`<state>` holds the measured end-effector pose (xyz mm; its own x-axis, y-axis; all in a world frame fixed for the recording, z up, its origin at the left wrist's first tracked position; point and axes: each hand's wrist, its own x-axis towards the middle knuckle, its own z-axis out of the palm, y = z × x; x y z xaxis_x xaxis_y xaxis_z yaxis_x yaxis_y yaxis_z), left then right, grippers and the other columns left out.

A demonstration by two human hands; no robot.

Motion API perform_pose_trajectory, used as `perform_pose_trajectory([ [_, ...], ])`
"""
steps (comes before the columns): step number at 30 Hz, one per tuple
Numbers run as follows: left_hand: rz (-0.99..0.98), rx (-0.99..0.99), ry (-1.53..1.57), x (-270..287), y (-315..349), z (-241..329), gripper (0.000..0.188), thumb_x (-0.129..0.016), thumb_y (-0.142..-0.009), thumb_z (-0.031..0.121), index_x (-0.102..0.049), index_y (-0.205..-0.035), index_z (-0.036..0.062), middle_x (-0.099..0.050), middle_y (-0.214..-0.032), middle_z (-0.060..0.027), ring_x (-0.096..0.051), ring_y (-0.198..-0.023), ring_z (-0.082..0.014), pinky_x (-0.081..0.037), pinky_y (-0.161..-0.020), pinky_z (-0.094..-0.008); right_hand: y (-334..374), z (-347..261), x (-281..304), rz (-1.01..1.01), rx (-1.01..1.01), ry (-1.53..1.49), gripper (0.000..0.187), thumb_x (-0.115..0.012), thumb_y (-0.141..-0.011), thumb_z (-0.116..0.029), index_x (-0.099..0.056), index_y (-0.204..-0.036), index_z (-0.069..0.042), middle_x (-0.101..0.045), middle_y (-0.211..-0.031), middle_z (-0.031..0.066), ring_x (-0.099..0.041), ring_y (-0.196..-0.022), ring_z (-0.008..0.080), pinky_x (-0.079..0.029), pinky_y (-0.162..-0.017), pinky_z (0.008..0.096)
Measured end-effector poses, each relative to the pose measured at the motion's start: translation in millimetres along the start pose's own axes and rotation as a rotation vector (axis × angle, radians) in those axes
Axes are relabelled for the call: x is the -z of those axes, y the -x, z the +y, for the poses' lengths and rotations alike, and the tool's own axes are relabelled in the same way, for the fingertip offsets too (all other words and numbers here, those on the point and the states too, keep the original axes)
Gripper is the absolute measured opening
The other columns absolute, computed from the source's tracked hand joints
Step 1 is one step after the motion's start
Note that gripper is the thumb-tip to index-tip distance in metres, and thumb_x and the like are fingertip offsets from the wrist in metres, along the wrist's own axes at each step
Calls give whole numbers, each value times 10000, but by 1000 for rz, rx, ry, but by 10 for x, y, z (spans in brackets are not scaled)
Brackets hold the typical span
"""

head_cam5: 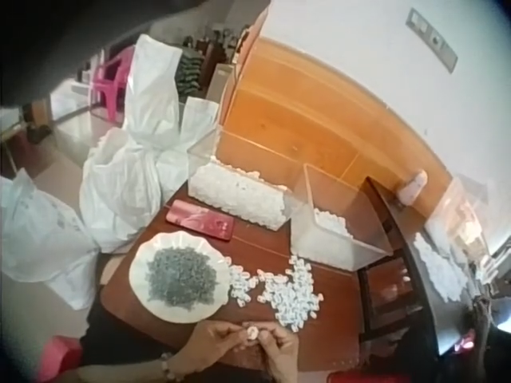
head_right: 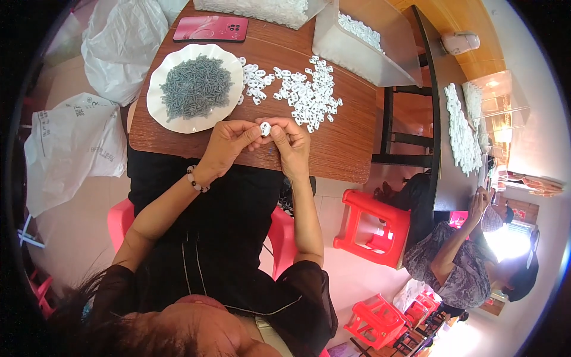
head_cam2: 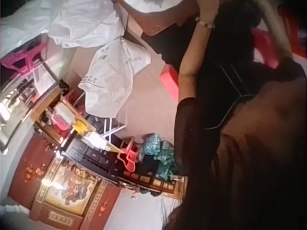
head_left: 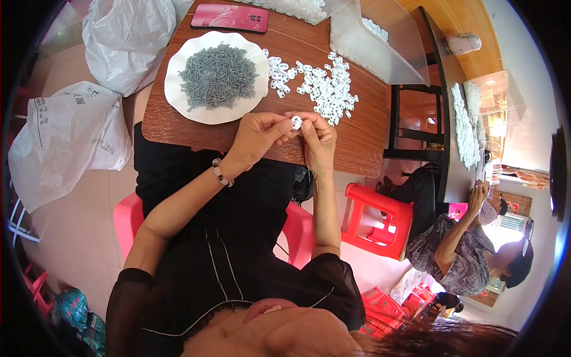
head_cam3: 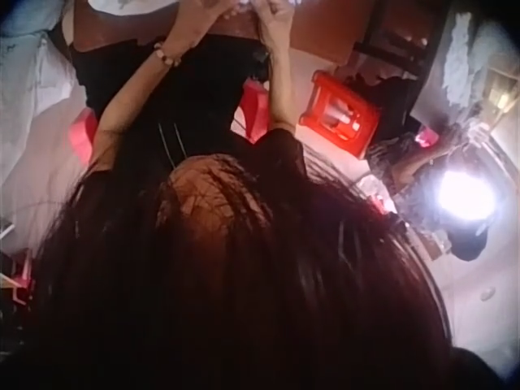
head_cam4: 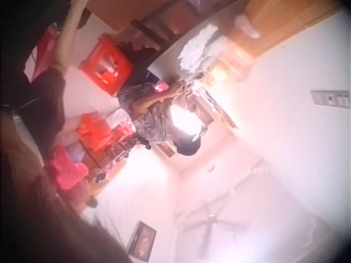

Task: Assembling small white plastic components by hand.

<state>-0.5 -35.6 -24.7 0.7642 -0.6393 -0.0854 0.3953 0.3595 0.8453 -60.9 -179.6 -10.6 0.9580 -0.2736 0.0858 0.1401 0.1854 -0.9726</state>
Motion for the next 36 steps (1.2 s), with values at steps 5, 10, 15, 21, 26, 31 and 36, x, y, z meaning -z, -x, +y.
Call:
perform_pose_trajectory([
  [5, 7, 5, -36, -8, 0, 10, 173, -641, -879, 145, -680, -913, -21, -654, -730, -37, -554, -625, -55, -448, -580, -188, -10, 14, 39, -20, -3, -3, 215, -581, -920, -174, -634, -958, 31, -663, -1013, 148, -614, -749, 109, -507, -701, 233],
  [10, -1, 18, -45, -32, 6, 59, 163, -641, -876, 130, -683, -908, -25, -654, -722, -41, -553, -617, -56, -449, -575, -190, -14, 40, 97, -42, -26, -24, 209, -590, -914, -173, -640, -943, 28, -671, -985, 146, -604, -728, 102, -500, -688, 232],
  [15, -22, 33, -33, 12, -6, 25, 177, -652, -869, 133, -687, -904, -37, -663, -735, -48, -562, -626, -50, -460, -578, -183, -11, 45, 94, -32, -30, -22, 213, -591, -914, -177, -640, -945, 28, -672, -982, 146, -599, -719, 99, -499, -683, 232],
  [21, 22, 30, -49, -43, 2, 20, 185, -632, -884, 135, -666, -944, -37, -666, -767, -49, -577, -659, -56, -464, -607, -185, 15, -14, 80, -51, -14, -33, 231, -573, -925, -170, -617, -1004, 42, -656, -1024, 136, -605, -762, 107, -512, -701, 251],
  [26, 4, -81, -144, -26, 39, 8, 193, -589, -912, 132, -646, -984, -38, -673, -820, -52, -602, -712, -70, -467, -647, -192, -7, -46, -36, -65, -22, -44, 194, -597, -902, -109, -612, -1031, 35, -663, -957, 97, -605, -727, 104, -508, -671, 232],
  [31, -10, -42, 12, 4, 26, -18, 234, -488, -948, 132, -626, -1002, -49, -646, -878, -75, -580, -769, -101, -457, -697, -219, -53, -233, -73, 142, 28, 92, 129, -594, -897, -97, -630, -961, 9, -673, -977, 134, -586, -709, 83, -485, -632, 214],
  [36, -77, -33, -9, 55, 4, -24, 245, -463, -945, 118, -638, -998, -44, -652, -862, -68, -584, -755, -87, -460, -683, -209, -476, -877, 147, 302, 277, 490, 162, -588, -905, -148, -654, -933, -3, -686, -820, 46, -529, -578, 45, -419, -510, 193],
])
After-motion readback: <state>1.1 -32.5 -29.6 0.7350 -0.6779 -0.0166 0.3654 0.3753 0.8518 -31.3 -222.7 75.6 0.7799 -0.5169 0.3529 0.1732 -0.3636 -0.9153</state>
